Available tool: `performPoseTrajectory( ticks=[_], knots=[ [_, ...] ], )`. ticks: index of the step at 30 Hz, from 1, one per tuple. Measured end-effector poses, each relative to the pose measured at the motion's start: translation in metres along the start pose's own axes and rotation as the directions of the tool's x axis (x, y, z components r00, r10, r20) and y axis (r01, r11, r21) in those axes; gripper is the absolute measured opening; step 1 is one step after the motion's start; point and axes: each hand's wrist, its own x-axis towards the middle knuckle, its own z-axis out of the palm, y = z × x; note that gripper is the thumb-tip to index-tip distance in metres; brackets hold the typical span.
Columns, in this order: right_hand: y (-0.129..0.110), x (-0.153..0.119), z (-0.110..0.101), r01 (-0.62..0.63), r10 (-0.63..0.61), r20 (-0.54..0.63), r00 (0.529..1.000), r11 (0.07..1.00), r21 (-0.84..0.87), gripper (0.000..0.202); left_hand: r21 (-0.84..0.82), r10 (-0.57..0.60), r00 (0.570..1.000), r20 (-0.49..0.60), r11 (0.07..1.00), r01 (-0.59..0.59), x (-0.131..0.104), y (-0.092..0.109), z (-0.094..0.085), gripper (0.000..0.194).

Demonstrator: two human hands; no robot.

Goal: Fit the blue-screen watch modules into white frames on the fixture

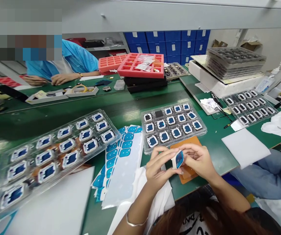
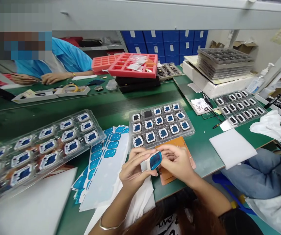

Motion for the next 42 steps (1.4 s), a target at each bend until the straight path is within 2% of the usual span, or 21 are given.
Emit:
performPoseTrajectory(
  ticks=[4,7,11,14,24,37,40,42],
  knots=[
    [-0.002,0.000,0.001,-0.013,0.014,-0.027,1.000,0.999,0.038,0.012,-0.020,-0.007,1.000,0.000,1.000,0.007,0.000,0.000,0.000,0.059],
    [-0.005,0.001,0.001,-0.070,0.066,0.032,0.997,0.980,0.188,0.013,-0.093,-0.100,0.994,-0.035,0.991,0.096,-0.003,0.000,0.000,0.057],
    [-0.008,0.001,0.002,-0.237,0.174,0.178,0.968,0.862,0.448,0.021,-0.252,-0.255,0.964,-0.077,0.940,0.229,-0.007,0.000,0.000,0.054],
    [-0.008,0.002,0.006,-0.270,0.206,0.178,0.962,0.808,0.524,0.023,-0.300,-0.316,0.945,-0.084,0.912,0.279,-0.008,0.001,0.000,0.052],
    [-0.009,0.001,0.018,-0.231,0.272,-0.009,0.962,0.832,0.504,0.023,-0.297,-0.304,0.950,-0.073,0.916,0.270,-0.007,0.001,0.000,0.053],
    [-0.010,-0.001,0.016,-0.239,0.252,0.035,0.967,0.852,0.466,0.029,-0.276,-0.271,0.962,-0.043,0.928,0.249,-0.005,0.001,-0.002,0.053],
    [-0.012,-0.001,0.014,-0.234,0.243,0.041,0.969,0.856,0.460,0.032,-0.324,-0.341,0.939,-0.054,0.895,0.306,-0.006,0.002,0.000,0.054],
    [-0.015,-0.002,0.014,-0.231,0.235,0.051,0.971,0.856,0.463,0.034,-0.427,-0.451,0.890,-0.065,0.819,0.383,-0.005,0.003,0.002,0.054]
  ],
)
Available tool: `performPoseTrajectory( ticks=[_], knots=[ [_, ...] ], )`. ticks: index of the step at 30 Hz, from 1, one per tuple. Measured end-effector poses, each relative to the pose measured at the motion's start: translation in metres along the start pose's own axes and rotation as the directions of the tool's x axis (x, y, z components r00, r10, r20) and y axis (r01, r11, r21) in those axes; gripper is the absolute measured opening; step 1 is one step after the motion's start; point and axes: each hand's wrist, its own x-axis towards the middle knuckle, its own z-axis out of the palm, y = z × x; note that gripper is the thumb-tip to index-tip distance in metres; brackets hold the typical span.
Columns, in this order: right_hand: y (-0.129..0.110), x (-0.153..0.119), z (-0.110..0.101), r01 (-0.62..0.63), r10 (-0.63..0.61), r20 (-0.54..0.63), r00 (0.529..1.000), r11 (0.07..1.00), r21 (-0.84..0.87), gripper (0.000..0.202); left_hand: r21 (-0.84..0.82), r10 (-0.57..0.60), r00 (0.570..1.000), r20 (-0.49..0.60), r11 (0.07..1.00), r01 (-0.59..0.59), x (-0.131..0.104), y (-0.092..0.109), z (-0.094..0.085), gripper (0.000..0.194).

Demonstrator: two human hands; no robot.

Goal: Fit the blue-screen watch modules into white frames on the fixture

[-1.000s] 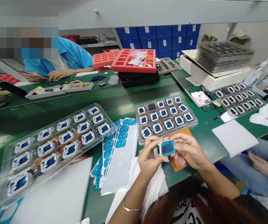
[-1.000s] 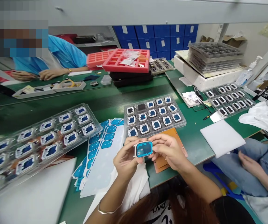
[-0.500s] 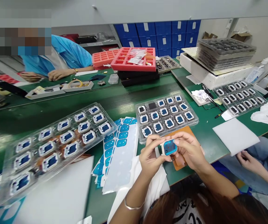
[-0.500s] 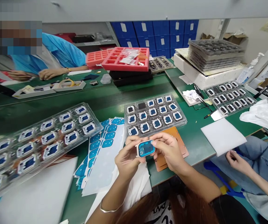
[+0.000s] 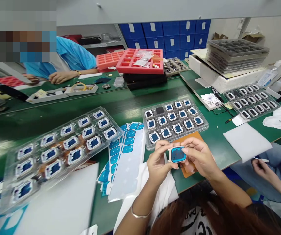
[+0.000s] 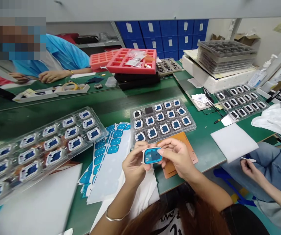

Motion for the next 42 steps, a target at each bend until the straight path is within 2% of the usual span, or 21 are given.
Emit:
performPoseTrajectory(
  ticks=[3,8,12,20,22,25,28,31,35,40,42],
  knots=[
    [-0.002,-0.003,0.004,0.018,-0.019,0.027,0.999,1.000,0.018,0.033,-0.161,-0.145,0.988,-0.054,0.978,0.134,0.000,0.001,0.005,0.050],
    [0.007,-0.003,0.016,0.104,-0.102,-0.035,0.994,0.994,0.041,0.035,-0.217,-0.229,0.973,-0.034,0.952,0.216,0.000,0.002,0.011,0.048],
    [0.023,0.000,0.027,0.134,-0.127,-0.078,0.989,0.986,0.099,0.039,-0.353,-0.381,0.921,-0.081,0.875,0.331,-0.001,0.004,0.011,0.054],
    [0.033,0.009,0.042,0.183,-0.153,-0.141,0.978,0.956,0.230,0.050,-0.451,-0.498,0.858,-0.126,0.799,0.397,0.015,0.007,0.006,0.062],
    [0.035,0.009,0.043,0.188,-0.158,-0.144,0.977,0.955,0.230,0.052,-0.443,-0.488,0.865,-0.114,0.804,0.396,0.017,0.006,0.006,0.060],
    [0.039,0.011,0.043,0.202,-0.169,-0.149,0.974,0.949,0.243,0.051,-0.406,-0.401,0.912,-0.081,0.849,0.338,0.017,0.002,0.004,0.056],
    [0.042,0.013,0.042,0.205,-0.174,-0.137,0.975,0.943,0.264,0.044,-0.389,-0.338,0.940,-0.040,0.872,0.297,0.018,-0.003,0.001,0.049],
    [0.044,0.014,0.041,0.245,-0.218,-0.126,0.968,0.930,0.274,0.034,-0.367,-0.317,0.948,0.018,0.880,0.301,0.019,-0.008,0.000,0.047],
    [0.043,0.012,0.039,0.330,-0.303,-0.151,0.941,0.923,0.200,0.036,-0.316,-0.312,0.950,-0.012,0.903,0.292,0.019,-0.010,0.000,0.045],
    [0.040,0.010,0.032,0.288,-0.269,-0.119,0.956,0.935,0.205,0.039,-0.248,-0.239,0.971,0.027,0.939,0.238,0.017,-0.012,0.001,0.036],
    [0.042,0.010,0.029,0.305,-0.282,-0.143,0.949,0.935,0.180,0.038,-0.231,-0.212,0.977,0.032,0.949,0.214,0.017,-0.013,0.002,0.035]
  ],
)
